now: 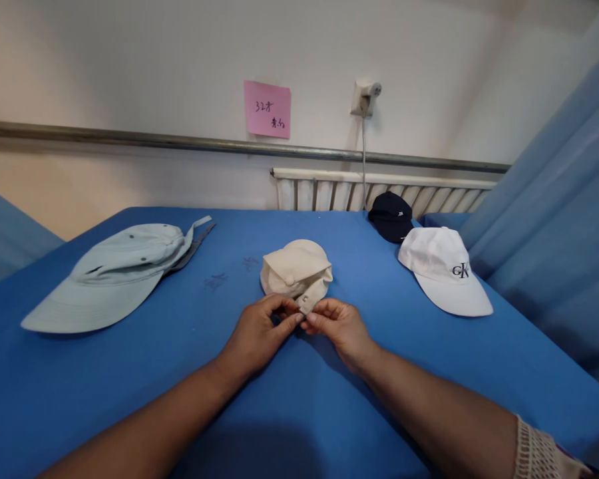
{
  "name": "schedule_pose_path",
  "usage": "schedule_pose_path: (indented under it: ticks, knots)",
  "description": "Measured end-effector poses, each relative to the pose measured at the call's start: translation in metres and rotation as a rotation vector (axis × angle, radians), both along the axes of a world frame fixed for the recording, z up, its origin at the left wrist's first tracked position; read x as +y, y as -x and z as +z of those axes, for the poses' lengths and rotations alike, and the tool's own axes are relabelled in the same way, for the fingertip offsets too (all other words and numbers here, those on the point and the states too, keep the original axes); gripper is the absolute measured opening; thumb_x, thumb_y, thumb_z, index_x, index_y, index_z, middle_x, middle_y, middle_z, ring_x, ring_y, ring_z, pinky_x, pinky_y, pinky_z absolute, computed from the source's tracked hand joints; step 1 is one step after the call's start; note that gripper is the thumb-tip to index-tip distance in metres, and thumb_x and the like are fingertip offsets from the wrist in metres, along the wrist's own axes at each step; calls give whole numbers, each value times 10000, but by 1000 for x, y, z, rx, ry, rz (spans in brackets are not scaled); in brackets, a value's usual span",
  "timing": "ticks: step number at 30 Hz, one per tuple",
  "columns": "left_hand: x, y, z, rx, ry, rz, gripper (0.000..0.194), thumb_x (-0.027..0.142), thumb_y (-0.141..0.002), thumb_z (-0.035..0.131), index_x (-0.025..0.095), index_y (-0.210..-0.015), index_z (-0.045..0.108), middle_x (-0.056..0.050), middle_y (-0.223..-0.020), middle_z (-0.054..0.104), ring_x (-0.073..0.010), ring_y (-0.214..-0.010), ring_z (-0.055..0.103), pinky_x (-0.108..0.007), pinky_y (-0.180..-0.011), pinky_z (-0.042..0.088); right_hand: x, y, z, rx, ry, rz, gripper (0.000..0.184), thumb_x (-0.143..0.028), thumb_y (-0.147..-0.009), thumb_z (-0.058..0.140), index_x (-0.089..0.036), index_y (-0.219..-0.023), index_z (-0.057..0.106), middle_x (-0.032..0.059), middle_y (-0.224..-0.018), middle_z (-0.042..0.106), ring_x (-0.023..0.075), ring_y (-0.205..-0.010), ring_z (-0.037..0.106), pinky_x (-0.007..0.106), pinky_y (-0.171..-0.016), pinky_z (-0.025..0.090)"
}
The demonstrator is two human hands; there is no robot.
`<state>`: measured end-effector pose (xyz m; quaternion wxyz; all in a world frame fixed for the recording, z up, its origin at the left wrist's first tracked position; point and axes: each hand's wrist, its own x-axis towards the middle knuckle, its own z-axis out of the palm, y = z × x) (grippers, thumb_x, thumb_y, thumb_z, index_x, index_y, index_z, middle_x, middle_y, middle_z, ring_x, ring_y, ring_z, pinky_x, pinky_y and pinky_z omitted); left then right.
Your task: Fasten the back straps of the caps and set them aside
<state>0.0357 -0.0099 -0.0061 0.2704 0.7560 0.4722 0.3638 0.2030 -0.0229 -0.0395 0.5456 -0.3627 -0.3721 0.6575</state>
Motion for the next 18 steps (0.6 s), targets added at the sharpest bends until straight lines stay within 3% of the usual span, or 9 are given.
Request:
schedule_pose_path:
  ticks: [4,11,18]
  knots:
    - [0,0,-1,4,13,15,51,252,-783,655,206,-799,668,-2,-753,695,-173,-716,644,-292,-686,519,-1,3,-2,1,-42,-16,306,-314,-569,877,-180,-700,635,0,-653,680,133,-633,626,282,-638,501]
    - [1,1,-2,-21,5,2,111,296,-805,630,203,-788,688,-19,-776,713,-184,-738,665,-310,-706,528,2,7,-11,-24,-38,-43,343,-369,-569,872,-186,-686,605,0,-620,652,140,-595,610,277,-584,488]
    - [0,-2,-1,-30,96,44,73,272,-771,658,202,-758,676,-1,-722,708,-181,-689,662,-300,-668,520,1,7,-9,-34,-43,-56,347,-368,-561,877,-183,-685,611,-5,-626,654,127,-597,587,265,-591,474]
